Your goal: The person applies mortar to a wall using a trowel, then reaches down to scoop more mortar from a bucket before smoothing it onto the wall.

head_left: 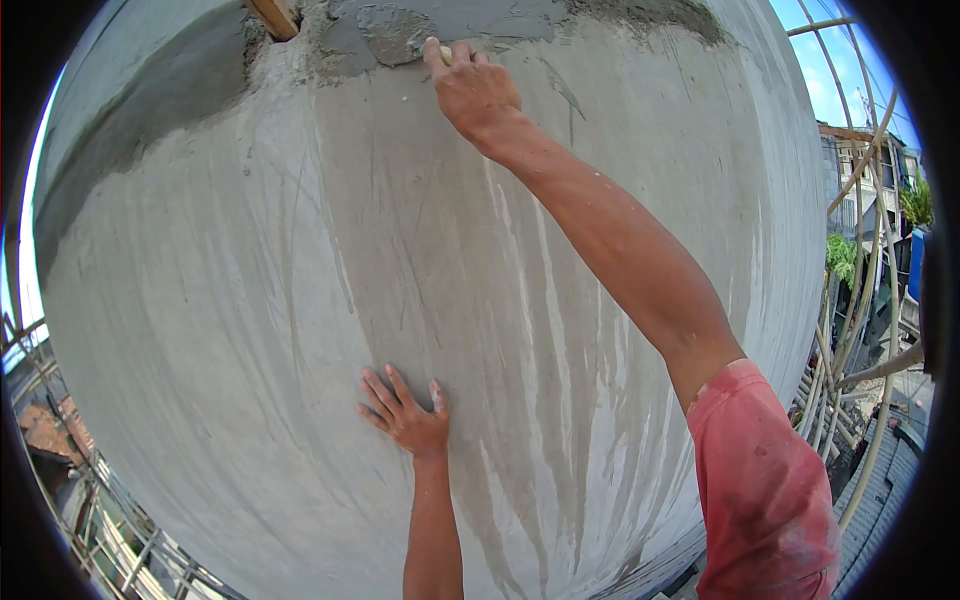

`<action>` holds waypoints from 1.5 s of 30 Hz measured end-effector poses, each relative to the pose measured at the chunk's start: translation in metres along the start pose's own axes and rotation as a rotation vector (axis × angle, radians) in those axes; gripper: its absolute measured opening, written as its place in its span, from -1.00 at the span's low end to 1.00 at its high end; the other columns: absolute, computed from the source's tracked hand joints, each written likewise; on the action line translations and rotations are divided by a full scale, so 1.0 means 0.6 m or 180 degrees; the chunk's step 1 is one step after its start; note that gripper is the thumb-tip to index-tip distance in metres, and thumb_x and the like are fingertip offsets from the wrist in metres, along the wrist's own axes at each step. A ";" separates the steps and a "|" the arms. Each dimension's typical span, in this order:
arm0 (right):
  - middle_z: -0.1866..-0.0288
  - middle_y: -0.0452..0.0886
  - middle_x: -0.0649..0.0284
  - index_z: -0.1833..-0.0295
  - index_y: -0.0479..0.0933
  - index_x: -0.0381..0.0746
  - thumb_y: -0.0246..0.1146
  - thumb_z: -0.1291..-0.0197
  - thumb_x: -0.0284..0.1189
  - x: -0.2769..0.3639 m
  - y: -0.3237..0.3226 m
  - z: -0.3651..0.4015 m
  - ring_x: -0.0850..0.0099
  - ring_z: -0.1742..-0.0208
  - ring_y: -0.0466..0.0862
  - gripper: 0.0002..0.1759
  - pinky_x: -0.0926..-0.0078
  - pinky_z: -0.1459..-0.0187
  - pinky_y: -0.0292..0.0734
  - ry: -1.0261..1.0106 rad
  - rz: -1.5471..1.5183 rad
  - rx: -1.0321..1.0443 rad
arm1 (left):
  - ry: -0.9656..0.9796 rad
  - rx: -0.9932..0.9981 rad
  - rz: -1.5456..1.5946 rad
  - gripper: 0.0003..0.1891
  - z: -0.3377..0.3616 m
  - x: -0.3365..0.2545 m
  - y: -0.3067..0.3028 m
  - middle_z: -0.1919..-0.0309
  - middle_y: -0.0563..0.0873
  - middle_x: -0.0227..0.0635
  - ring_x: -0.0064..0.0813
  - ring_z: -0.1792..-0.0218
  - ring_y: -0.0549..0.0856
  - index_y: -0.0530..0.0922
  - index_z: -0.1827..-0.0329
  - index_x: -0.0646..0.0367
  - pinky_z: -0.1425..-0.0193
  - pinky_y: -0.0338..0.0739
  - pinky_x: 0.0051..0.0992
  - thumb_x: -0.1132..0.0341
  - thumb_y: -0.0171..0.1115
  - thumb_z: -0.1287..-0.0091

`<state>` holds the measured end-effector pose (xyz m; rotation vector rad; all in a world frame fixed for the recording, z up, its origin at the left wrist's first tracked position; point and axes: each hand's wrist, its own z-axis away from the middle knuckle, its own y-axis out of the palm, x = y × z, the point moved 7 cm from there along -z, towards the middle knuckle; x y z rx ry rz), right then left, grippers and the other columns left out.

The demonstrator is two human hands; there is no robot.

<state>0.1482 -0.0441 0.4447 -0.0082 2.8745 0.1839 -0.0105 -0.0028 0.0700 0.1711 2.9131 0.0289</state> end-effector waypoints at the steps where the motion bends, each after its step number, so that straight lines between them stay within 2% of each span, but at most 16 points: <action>1: 0.01 0.50 0.01 -0.34 0.22 -0.24 0.01 -0.21 -0.54 -0.017 0.001 -0.001 0.12 0.05 0.61 -0.47 0.28 0.18 0.62 0.0017 0.0010 0.0006 | 0.0018 0.0008 0.0008 -0.33 0.002 -0.001 0.000 -0.43 0.15 -0.05 -0.09 -0.44 0.13 0.20 -0.41 0.16 -0.45 -0.09 0.01 0.00 0.02 -0.30; 5: -0.03 0.48 -0.03 -0.34 0.20 -0.24 -0.07 -0.26 -0.49 -0.147 0.002 0.011 0.08 0.02 0.60 -0.50 0.22 0.08 0.58 0.0625 0.0300 0.0199 | 0.0022 -0.0022 -0.0049 -0.34 -0.001 0.000 0.001 -0.42 0.16 -0.04 -0.10 -0.44 0.13 0.20 -0.41 0.16 -0.45 -0.09 0.01 -0.01 0.00 -0.32; 10: -0.03 0.48 -0.08 -0.32 0.20 -0.21 -0.12 -0.30 -0.46 -0.320 0.007 0.071 0.03 0.08 0.62 -0.54 0.15 0.10 0.55 0.1210 0.0513 0.0393 | 0.0028 -0.0073 -0.0024 -0.34 -0.003 -0.002 0.003 -0.43 0.15 -0.05 -0.11 -0.45 0.14 0.18 -0.42 0.14 -0.45 -0.09 0.00 -0.02 -0.02 -0.32; 13: -0.01 0.48 -0.09 -0.33 0.19 -0.20 -0.13 -0.32 -0.43 -0.352 -0.004 0.089 0.02 0.09 0.62 -0.54 0.13 0.11 0.54 0.1381 0.0530 0.0527 | 0.0038 -0.0051 -0.0135 -0.35 0.000 -0.005 0.000 -0.40 0.20 0.01 -0.07 -0.42 0.19 0.24 -0.39 0.18 -0.45 -0.09 0.00 -0.04 -0.04 -0.32; 15: -0.01 0.48 -0.08 -0.33 0.19 -0.21 -0.13 -0.33 -0.42 -0.337 -0.006 0.097 0.02 0.09 0.62 -0.55 0.13 0.11 0.54 0.1405 0.0333 0.0525 | 0.0025 -0.0023 -0.0141 -0.34 0.000 -0.003 0.000 -0.43 0.14 -0.08 -0.13 -0.45 0.14 0.16 -0.43 0.14 -0.45 -0.10 0.00 -0.02 -0.05 -0.34; 19: 0.00 0.48 -0.09 -0.31 0.20 -0.20 -0.13 -0.34 -0.37 -0.305 0.020 0.075 -0.02 0.09 0.61 -0.56 0.11 0.12 0.54 0.1152 -0.0047 0.0454 | 0.0089 -0.0080 -0.0169 -0.34 0.004 -0.002 0.000 -0.43 0.14 -0.08 -0.14 -0.45 0.13 0.16 -0.43 0.14 -0.46 -0.10 -0.01 -0.03 -0.06 -0.35; 23: 0.00 0.47 -0.11 -0.28 0.22 -0.18 -0.14 -0.34 -0.32 -0.325 0.034 0.080 -0.05 0.09 0.61 -0.57 0.07 0.11 0.53 0.1174 0.0074 0.0344 | 0.0089 -0.0071 -0.0216 -0.34 -0.002 -0.004 0.000 -0.44 0.14 -0.09 -0.14 -0.45 0.13 0.16 -0.43 0.13 -0.46 -0.10 -0.02 -0.05 -0.07 -0.36; 25: -0.03 0.47 -0.08 -0.27 0.23 -0.28 -0.08 -0.28 -0.47 -0.365 0.028 0.105 0.01 0.09 0.63 -0.57 0.19 0.09 0.56 0.1600 0.0240 0.0558 | 0.0076 -0.0043 -0.0225 -0.34 0.004 -0.003 0.000 -0.44 0.14 -0.09 -0.14 -0.45 0.13 0.16 -0.43 0.13 -0.46 -0.10 -0.03 -0.05 -0.07 -0.36; 28: -0.02 0.48 -0.10 -0.20 0.28 -0.27 -0.10 -0.30 -0.44 -0.413 0.016 0.121 -0.01 0.09 0.62 -0.63 0.13 0.07 0.54 0.1896 0.0169 0.0659 | 0.0057 -0.0060 -0.0237 -0.34 0.002 -0.001 0.003 -0.42 0.17 -0.03 -0.09 -0.43 0.17 0.19 -0.42 0.13 -0.46 -0.09 -0.01 -0.08 -0.10 -0.35; 29: -0.02 0.48 -0.10 -0.20 0.28 -0.27 -0.10 -0.30 -0.44 -0.411 0.018 0.118 -0.01 0.09 0.62 -0.63 0.13 0.07 0.54 0.1875 0.0173 0.0658 | 0.0043 -0.0057 -0.0239 -0.34 0.002 0.000 0.004 -0.42 0.17 -0.03 -0.09 -0.43 0.17 0.19 -0.42 0.13 -0.46 -0.09 -0.01 -0.08 -0.10 -0.35; 31: 0.05 0.51 -0.10 -0.13 0.31 -0.18 -0.13 -0.36 -0.22 -0.398 0.014 0.120 -0.09 0.08 0.58 -0.64 0.00 0.08 0.49 0.1699 -0.0107 0.0433 | 0.0039 -0.0035 -0.0244 -0.34 0.005 -0.002 0.003 -0.42 0.17 -0.03 -0.10 -0.43 0.17 0.19 -0.42 0.13 -0.46 -0.09 -0.01 -0.08 -0.10 -0.35; 34: 0.06 0.51 -0.10 -0.14 0.31 -0.16 -0.12 -0.36 -0.20 -0.342 0.026 0.104 -0.08 0.08 0.58 -0.63 0.03 0.07 0.49 0.1433 -0.0361 0.0520 | 0.0053 -0.0041 -0.0256 -0.34 -0.002 -0.004 0.002 -0.41 0.17 -0.03 -0.10 -0.43 0.17 0.18 -0.42 0.13 -0.46 -0.09 -0.01 -0.07 -0.10 -0.35; 39: 0.08 0.51 -0.09 -0.27 0.26 -0.15 -0.12 -0.37 -0.22 -0.185 0.005 0.104 -0.04 0.10 0.58 -0.57 0.09 0.08 0.49 0.0904 -0.0713 0.0602 | 0.0039 -0.0005 -0.0280 -0.33 0.003 -0.003 0.005 -0.41 0.17 -0.02 -0.11 -0.44 0.16 0.17 -0.43 0.15 -0.46 -0.10 -0.01 -0.07 -0.09 -0.35; 40: 0.08 0.51 -0.09 -0.27 0.26 -0.15 -0.12 -0.37 -0.22 -0.160 0.002 0.105 -0.04 0.10 0.58 -0.57 0.09 0.08 0.49 0.0895 -0.0705 0.0605 | 0.0030 -0.0002 -0.0272 -0.33 0.001 -0.004 0.006 -0.41 0.17 -0.02 -0.11 -0.44 0.16 0.17 -0.43 0.15 -0.46 -0.10 -0.01 -0.07 -0.09 -0.35; 42: 0.09 0.50 -0.11 -0.25 0.25 -0.24 -0.08 -0.30 -0.39 -0.111 -0.006 0.114 -0.04 0.18 0.62 -0.58 0.13 0.15 0.55 0.0591 -0.0852 0.0619 | 0.0056 -0.0018 -0.0250 -0.33 0.000 -0.004 0.002 -0.42 0.17 -0.03 -0.10 -0.44 0.16 0.18 -0.43 0.14 -0.46 -0.10 -0.01 -0.07 -0.09 -0.35; 45: 0.12 0.50 -0.10 -0.24 0.25 -0.24 -0.07 -0.29 -0.39 -0.086 -0.030 0.123 -0.05 0.24 0.62 -0.59 0.10 0.18 0.55 0.0277 -0.1218 0.0692 | 0.0059 -0.0052 -0.0244 -0.34 0.003 -0.002 0.004 -0.42 0.16 -0.03 -0.10 -0.44 0.16 0.18 -0.42 0.14 -0.46 -0.10 -0.01 -0.07 -0.09 -0.35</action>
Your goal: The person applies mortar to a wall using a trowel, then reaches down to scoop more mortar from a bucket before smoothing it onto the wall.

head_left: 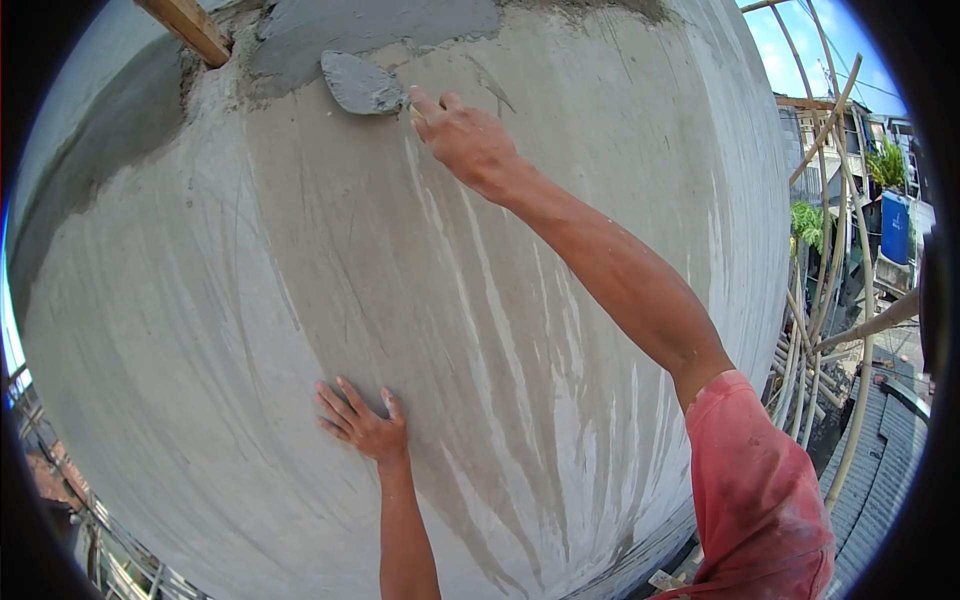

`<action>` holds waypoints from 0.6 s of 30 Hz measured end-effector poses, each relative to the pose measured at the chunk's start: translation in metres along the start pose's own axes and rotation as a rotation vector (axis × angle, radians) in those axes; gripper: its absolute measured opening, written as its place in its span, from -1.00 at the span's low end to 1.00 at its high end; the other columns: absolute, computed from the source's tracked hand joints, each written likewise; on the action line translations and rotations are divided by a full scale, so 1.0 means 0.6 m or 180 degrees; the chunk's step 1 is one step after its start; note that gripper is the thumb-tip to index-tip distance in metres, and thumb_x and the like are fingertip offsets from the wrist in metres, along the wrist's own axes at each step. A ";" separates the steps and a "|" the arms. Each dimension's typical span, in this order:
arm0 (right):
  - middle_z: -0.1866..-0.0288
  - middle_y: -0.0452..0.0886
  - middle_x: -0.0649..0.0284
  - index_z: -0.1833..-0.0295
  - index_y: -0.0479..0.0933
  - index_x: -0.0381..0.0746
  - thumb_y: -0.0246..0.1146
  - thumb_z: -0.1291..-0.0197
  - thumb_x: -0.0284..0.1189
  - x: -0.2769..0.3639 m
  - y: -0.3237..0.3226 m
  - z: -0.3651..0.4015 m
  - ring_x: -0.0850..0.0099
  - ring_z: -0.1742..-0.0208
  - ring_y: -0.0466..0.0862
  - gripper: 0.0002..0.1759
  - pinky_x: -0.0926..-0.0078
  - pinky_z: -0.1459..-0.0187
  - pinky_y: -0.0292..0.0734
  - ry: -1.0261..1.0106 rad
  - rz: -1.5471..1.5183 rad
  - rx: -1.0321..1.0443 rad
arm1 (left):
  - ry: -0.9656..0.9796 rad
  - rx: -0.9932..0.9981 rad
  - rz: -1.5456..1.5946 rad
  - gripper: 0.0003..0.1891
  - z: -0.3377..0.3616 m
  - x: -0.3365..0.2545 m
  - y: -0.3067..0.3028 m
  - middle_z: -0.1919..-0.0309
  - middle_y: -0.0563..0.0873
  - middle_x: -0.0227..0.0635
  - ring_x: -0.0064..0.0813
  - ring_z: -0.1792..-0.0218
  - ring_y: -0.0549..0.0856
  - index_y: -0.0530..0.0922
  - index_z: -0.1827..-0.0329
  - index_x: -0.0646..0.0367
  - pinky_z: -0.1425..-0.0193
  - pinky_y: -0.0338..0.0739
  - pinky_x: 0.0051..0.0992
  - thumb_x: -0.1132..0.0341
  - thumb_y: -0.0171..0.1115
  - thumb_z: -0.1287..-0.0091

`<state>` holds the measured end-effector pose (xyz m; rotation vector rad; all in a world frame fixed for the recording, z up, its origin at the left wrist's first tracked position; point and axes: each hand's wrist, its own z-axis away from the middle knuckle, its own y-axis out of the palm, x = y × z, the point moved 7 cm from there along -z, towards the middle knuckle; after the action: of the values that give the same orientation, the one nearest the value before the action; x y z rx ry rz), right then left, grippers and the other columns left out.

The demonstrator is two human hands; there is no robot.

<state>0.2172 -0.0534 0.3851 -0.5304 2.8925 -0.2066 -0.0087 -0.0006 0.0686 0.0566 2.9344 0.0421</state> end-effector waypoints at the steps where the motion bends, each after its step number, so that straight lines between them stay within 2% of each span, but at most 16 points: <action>1: 0.12 0.50 -0.10 -0.24 0.25 -0.24 -0.07 -0.29 -0.39 -0.007 -0.003 0.002 -0.05 0.24 0.62 -0.59 0.10 0.18 0.55 0.0016 0.0011 -0.0006 | 0.0016 0.0001 0.0013 -0.34 -0.001 0.000 -0.001 -0.42 0.16 -0.03 -0.10 -0.44 0.16 0.18 -0.42 0.14 -0.46 -0.10 -0.01 -0.07 -0.09 -0.35; 3: 0.09 0.51 -0.02 -0.32 0.24 -0.15 -0.08 -0.36 -0.23 -0.033 -0.011 0.011 -0.02 0.15 0.59 -0.53 0.12 0.11 0.51 0.0248 0.0099 0.0084 | 0.0020 -0.0007 0.0039 -0.34 -0.001 -0.001 -0.004 -0.44 0.12 -0.10 -0.14 -0.45 0.12 0.14 -0.44 0.13 -0.46 -0.10 -0.01 -0.04 -0.07 -0.36; 4: 0.09 0.51 -0.02 -0.32 0.24 -0.15 -0.08 -0.36 -0.23 -0.051 -0.016 0.009 -0.02 0.15 0.59 -0.53 0.12 0.11 0.51 0.0251 0.0113 0.0066 | 0.0028 -0.0021 0.0055 -0.34 -0.002 -0.002 -0.005 -0.44 0.12 -0.10 -0.14 -0.45 0.12 0.14 -0.44 0.13 -0.46 -0.10 -0.01 -0.04 -0.07 -0.36; 6: 0.09 0.51 -0.01 -0.32 0.25 -0.14 -0.05 -0.35 -0.22 -0.132 -0.033 0.007 -0.02 0.19 0.60 -0.52 0.10 0.14 0.51 0.0930 0.0373 -0.0312 | 0.0006 0.0016 0.0035 -0.34 -0.002 -0.001 -0.005 -0.44 0.12 -0.10 -0.14 -0.45 0.13 0.15 -0.44 0.12 -0.45 -0.09 -0.01 -0.05 -0.06 -0.36; 9: 0.11 0.51 -0.01 -0.33 0.25 -0.13 -0.05 -0.34 -0.21 -0.219 -0.034 0.007 -0.01 0.21 0.61 -0.51 0.13 0.18 0.53 0.1193 0.0765 -0.0490 | 0.0010 -0.0008 0.0023 -0.33 -0.002 -0.001 -0.004 -0.44 0.12 -0.10 -0.13 -0.45 0.12 0.15 -0.44 0.13 -0.45 -0.09 0.00 -0.05 -0.06 -0.35; 13: 0.13 0.50 0.01 -0.32 0.26 -0.14 -0.05 -0.35 -0.21 -0.174 -0.036 0.050 0.03 0.21 0.61 -0.52 0.17 0.20 0.55 0.0935 0.0677 -0.0281 | 0.0022 -0.0013 -0.0011 -0.33 -0.001 -0.001 -0.003 -0.44 0.12 -0.10 -0.13 -0.45 0.12 0.15 -0.44 0.13 -0.45 -0.08 0.00 -0.05 -0.06 -0.35; 15: 0.16 0.50 0.03 -0.31 0.28 -0.14 -0.02 -0.34 -0.24 -0.137 -0.039 0.082 0.07 0.24 0.61 -0.53 0.20 0.24 0.54 0.0517 0.0410 -0.0066 | 0.0036 -0.0042 0.0009 -0.33 -0.001 -0.003 -0.004 -0.45 0.12 -0.10 -0.13 -0.45 0.12 0.14 -0.44 0.13 -0.45 -0.08 0.01 -0.04 -0.06 -0.35; 18: 0.15 0.51 0.02 -0.28 0.29 -0.18 0.01 -0.33 -0.29 -0.123 -0.070 0.168 0.04 0.22 0.60 -0.56 0.19 0.21 0.53 0.0602 -0.0161 0.0095 | 0.0050 -0.0001 0.0057 -0.34 -0.002 -0.006 -0.006 -0.45 0.10 -0.10 -0.13 -0.46 0.10 0.13 -0.45 0.12 -0.45 -0.09 0.01 -0.03 -0.05 -0.36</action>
<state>0.3207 -0.0758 0.3066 -0.6104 3.0548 -0.3234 -0.0056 -0.0043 0.0702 0.0829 2.9497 0.0460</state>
